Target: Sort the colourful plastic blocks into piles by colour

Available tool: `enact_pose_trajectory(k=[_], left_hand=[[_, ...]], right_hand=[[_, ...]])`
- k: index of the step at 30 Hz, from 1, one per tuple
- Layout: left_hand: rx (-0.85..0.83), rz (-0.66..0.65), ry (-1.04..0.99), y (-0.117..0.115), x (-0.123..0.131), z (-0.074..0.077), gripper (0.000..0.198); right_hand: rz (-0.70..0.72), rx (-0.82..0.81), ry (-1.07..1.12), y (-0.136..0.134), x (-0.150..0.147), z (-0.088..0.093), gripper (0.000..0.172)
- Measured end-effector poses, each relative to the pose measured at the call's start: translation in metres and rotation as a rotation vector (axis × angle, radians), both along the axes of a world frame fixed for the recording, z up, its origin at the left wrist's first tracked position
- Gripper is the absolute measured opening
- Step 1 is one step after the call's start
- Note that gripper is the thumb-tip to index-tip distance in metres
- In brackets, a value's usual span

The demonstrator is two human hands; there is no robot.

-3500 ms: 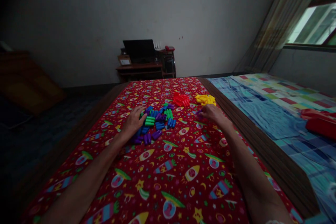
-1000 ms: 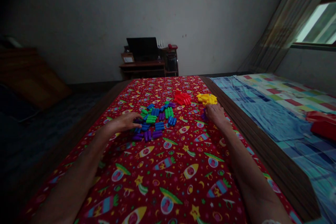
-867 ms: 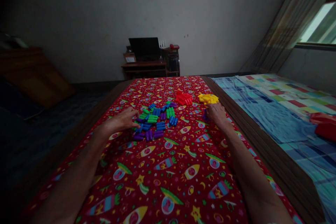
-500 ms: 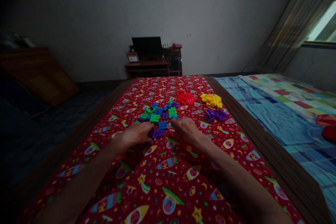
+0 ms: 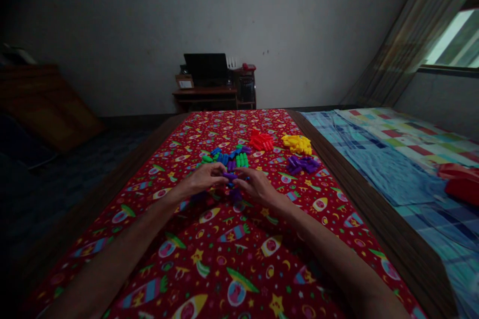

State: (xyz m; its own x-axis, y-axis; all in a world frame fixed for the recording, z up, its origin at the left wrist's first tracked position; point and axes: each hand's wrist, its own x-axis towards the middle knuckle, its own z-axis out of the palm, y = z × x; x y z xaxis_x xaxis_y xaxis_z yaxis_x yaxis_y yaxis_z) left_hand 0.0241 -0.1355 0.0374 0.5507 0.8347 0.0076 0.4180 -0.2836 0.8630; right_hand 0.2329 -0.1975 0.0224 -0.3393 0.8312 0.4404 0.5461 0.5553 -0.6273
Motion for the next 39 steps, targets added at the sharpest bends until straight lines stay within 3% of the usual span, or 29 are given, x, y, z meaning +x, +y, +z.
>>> enact_pose_trajectory(k=[2, 4, 7, 11, 14, 17, 19, 23, 24, 26, 29, 32, 34, 36, 39], left_hand=[[-0.034, -0.013, -0.016, -0.004, 0.003, -0.002, 0.023], [0.035, -0.016, 0.076, -0.01, 0.005, 0.0, 0.027], [0.323, -0.081, 0.303, -0.022, 0.006, 0.002, 0.035], [0.582, -0.267, 0.476, -0.036, 0.011, -0.008, 0.036], [0.587, -0.258, 0.43, -0.039, 0.016, -0.015, 0.032], [0.42, -0.097, 0.26, -0.033, 0.022, -0.012, 0.035], [0.21, 0.014, 0.114, -0.029, 0.024, -0.007, 0.041], [-0.191, 0.065, -0.138, -0.025, 0.029, -0.006, 0.058], [-0.242, 0.056, -0.179, -0.025, 0.03, -0.007, 0.061], [-0.268, 0.037, -0.231, -0.025, 0.03, -0.01, 0.063], [-0.044, 0.031, -0.178, -0.023, 0.026, -0.01, 0.05], [0.464, 0.071, 0.044, -0.013, 0.018, -0.008, 0.036], [0.717, 0.075, 0.195, -0.003, 0.013, -0.009, 0.025], [0.823, 0.039, 0.314, 0.007, 0.011, -0.015, 0.023], [0.843, 0.005, 0.475, 0.018, 0.013, -0.024, 0.029]], right_hand=[[-0.003, -0.058, -0.004, 0.004, 0.002, 0.004, 0.029], [-0.056, -0.055, -0.117, 0.009, 0.013, 0.014, 0.029], [-0.194, -0.06, -0.433, 0.015, 0.046, 0.037, 0.023], [-0.416, -0.298, -0.815, 0.016, 0.096, 0.062, 0.02], [-0.572, -0.407, -0.888, 0.013, 0.114, 0.07, 0.022], [-0.662, -0.289, -0.817, 0.012, 0.109, 0.069, 0.024], [-0.525, -0.176, -0.669, 0.012, 0.093, 0.064, 0.025], [0.059, -0.126, -0.324, 0.005, 0.047, 0.051, 0.027], [0.156, -0.122, -0.276, 0.003, 0.037, 0.049, 0.027], [0.216, -0.094, -0.24, -0.001, 0.024, 0.045, 0.025], [0.084, -0.083, -0.289, -0.001, 0.027, 0.048, 0.024], [-0.086, -0.165, -0.469, 0.007, 0.05, 0.059, 0.025], [-0.234, -0.239, -0.628, 0.012, 0.07, 0.066, 0.026], [-0.385, -0.318, -0.741, 0.017, 0.089, 0.07, 0.028], [-0.503, -0.454, -0.792, 0.022, 0.114, 0.068, 0.031]])
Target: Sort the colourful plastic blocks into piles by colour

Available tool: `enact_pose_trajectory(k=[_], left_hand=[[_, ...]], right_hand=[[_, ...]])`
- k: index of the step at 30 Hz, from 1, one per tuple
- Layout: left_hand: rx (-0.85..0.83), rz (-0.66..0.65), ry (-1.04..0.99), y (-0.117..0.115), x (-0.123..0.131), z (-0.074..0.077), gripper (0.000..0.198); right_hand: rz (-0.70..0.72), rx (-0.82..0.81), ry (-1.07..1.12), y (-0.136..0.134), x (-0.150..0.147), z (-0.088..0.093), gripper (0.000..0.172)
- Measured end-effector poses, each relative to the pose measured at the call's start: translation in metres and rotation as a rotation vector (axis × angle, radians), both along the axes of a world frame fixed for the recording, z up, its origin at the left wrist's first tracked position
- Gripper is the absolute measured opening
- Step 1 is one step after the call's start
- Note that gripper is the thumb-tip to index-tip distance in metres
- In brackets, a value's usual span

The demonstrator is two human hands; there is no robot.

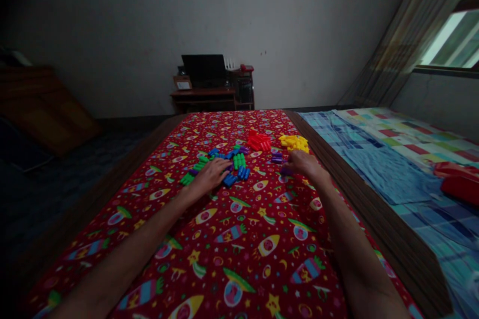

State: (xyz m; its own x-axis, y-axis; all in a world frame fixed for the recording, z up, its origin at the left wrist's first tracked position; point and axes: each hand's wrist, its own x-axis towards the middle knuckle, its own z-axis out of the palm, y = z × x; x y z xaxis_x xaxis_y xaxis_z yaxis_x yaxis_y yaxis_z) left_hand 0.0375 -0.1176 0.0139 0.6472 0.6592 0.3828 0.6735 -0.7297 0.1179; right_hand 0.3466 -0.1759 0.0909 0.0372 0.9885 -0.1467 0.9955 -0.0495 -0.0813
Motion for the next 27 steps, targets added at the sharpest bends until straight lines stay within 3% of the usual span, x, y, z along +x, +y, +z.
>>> enact_pose_trajectory(k=[4, 9, 13, 16, 19, 23, 27], left_hand=[[-0.04, 0.094, 0.106, 0.004, 0.006, -0.003, 0.039], [-0.029, 0.105, 0.025, 0.001, 0.001, -0.003, 0.039], [-0.055, 0.055, -0.046, 0.004, -0.005, -0.008, 0.038], [-0.121, 0.02, -0.074, 0.007, -0.005, -0.006, 0.016], [-0.2, 0.015, -0.18, -0.001, 0.002, 0.005, 0.009], [-0.318, -0.004, -0.31, -0.021, 0.015, 0.024, 0.013], [-0.335, 0.012, -0.242, -0.026, 0.009, 0.041, 0.029]], right_hand=[[-0.093, -0.039, 0.029, 0.002, 0.017, -0.006, 0.029], [-0.104, 0.266, 0.025, -0.001, 0.004, -0.001, 0.031], [0.181, 0.399, 0.177, -0.003, -0.032, -0.014, 0.026], [0.482, 0.503, 0.337, -0.006, -0.064, -0.043, 0.028], [0.648, 0.607, 0.42, -0.011, -0.09, -0.068, 0.038], [0.64, 0.53, 0.341, -0.011, -0.098, -0.069, 0.027], [0.502, 0.609, 0.249, -0.002, -0.064, -0.05, 0.025]])
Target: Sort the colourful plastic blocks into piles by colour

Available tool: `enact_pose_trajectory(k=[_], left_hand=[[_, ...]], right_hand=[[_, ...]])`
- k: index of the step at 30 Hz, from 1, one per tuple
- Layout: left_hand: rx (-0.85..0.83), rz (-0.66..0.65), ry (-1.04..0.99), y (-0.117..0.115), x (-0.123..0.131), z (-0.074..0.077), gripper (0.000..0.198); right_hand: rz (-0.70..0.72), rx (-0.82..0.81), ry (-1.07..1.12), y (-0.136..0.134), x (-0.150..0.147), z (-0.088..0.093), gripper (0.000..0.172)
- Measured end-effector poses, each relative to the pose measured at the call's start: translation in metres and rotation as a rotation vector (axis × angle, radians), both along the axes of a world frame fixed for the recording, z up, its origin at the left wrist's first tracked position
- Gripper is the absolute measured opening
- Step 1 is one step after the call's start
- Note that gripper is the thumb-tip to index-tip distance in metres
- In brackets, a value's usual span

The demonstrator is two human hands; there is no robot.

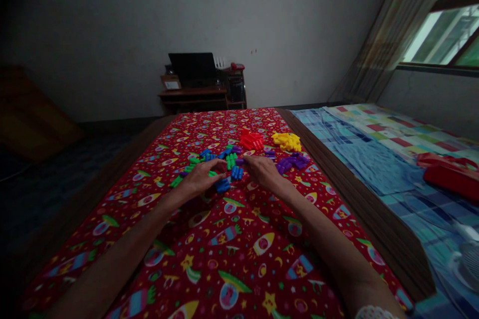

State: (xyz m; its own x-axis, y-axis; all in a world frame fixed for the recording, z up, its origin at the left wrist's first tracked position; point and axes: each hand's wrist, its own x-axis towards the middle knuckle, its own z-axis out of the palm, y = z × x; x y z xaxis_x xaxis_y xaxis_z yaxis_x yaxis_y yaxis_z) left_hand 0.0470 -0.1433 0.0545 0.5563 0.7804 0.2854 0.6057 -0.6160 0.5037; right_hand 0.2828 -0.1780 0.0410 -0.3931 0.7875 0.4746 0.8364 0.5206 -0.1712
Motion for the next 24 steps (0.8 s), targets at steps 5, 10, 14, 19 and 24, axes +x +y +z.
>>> enact_pose_trajectory(k=[5, 10, 14, 19, 24], left_hand=[[-0.059, 0.132, 0.331, 0.018, -0.052, 0.023, 0.029], [-0.228, 0.168, 0.453, 0.028, -0.096, 0.026, 0.031], [-0.263, 0.15, 0.511, 0.028, -0.095, 0.017, 0.029], [-0.003, 0.123, 0.583, 0.016, -0.073, 0.011, 0.029], [0.047, 0.161, 0.527, 0.023, -0.079, 0.009, 0.026]], right_hand=[[-0.411, -0.011, -0.1, 0.008, 0.067, 0.012, 0.033], [-0.61, -0.342, -0.213, 0.007, 0.086, 0.019, 0.031], [-0.545, -0.299, -0.203, 0.002, 0.075, 0.028, 0.038], [-0.515, -0.244, -0.244, -0.001, 0.058, 0.039, 0.039], [-0.511, -0.212, -0.319, 0.001, 0.044, 0.042, 0.037]])
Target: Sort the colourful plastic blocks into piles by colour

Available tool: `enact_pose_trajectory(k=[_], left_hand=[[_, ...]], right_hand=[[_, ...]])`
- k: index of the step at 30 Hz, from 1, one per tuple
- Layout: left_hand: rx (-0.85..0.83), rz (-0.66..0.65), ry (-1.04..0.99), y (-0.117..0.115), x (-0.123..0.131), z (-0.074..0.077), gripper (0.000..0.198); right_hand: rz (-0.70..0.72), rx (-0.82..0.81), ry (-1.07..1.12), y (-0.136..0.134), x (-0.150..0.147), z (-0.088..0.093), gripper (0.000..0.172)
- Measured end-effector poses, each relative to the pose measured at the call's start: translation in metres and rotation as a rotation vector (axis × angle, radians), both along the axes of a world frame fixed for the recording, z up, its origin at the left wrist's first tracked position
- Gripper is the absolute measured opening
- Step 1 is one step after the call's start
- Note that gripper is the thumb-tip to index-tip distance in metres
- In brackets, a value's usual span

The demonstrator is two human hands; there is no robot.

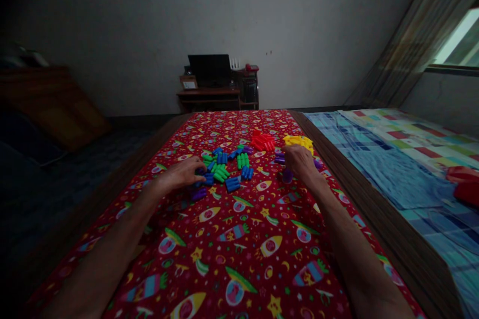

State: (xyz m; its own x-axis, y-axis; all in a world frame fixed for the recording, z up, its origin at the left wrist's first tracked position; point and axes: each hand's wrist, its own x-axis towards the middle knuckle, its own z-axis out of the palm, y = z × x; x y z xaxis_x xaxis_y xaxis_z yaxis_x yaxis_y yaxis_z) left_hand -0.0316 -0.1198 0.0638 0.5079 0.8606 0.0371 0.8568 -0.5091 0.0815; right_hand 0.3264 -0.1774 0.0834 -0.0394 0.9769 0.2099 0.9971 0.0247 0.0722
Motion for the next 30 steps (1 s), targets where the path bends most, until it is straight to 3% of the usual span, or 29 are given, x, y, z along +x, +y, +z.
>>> enact_pose_trajectory(k=[5, 11, 15, 19, 22, 25, 27, 30], left_hand=[[-0.022, 0.092, -0.11, 0.016, -0.019, -0.007, 0.029], [0.009, 0.109, -0.231, 0.017, -0.017, -0.018, 0.026], [-0.115, 0.12, -0.486, 0.017, -0.006, -0.011, 0.032], [-0.282, 0.019, -0.627, -0.003, 0.026, -0.006, 0.033], [-0.344, -0.091, -0.617, -0.026, 0.053, -0.004, 0.025], [-0.323, -0.193, -0.583, -0.04, 0.067, 0.001, 0.018], [-0.247, -0.191, -0.521, -0.041, 0.062, 0.008, 0.016], [-0.141, -0.069, -0.284, -0.035, 0.036, 0.023, 0.02]], right_hand=[[0.08, 0.002, -0.012, -0.004, -0.015, 0.002, 0.034], [0.097, -0.014, -0.025, -0.005, -0.022, 0.0, 0.033], [0.159, 0.042, 0.024, -0.002, -0.025, -0.008, 0.035], [0.398, 0.139, 0.239, -0.009, -0.046, -0.02, 0.034], [0.601, 0.158, 0.395, -0.02, -0.07, -0.027, 0.034], [0.707, 0.034, 0.367, -0.026, -0.084, -0.028, 0.024], [0.667, -0.032, 0.269, -0.024, -0.081, -0.024, 0.023], [0.475, -0.042, 0.153, -0.015, -0.055, -0.009, 0.024]])
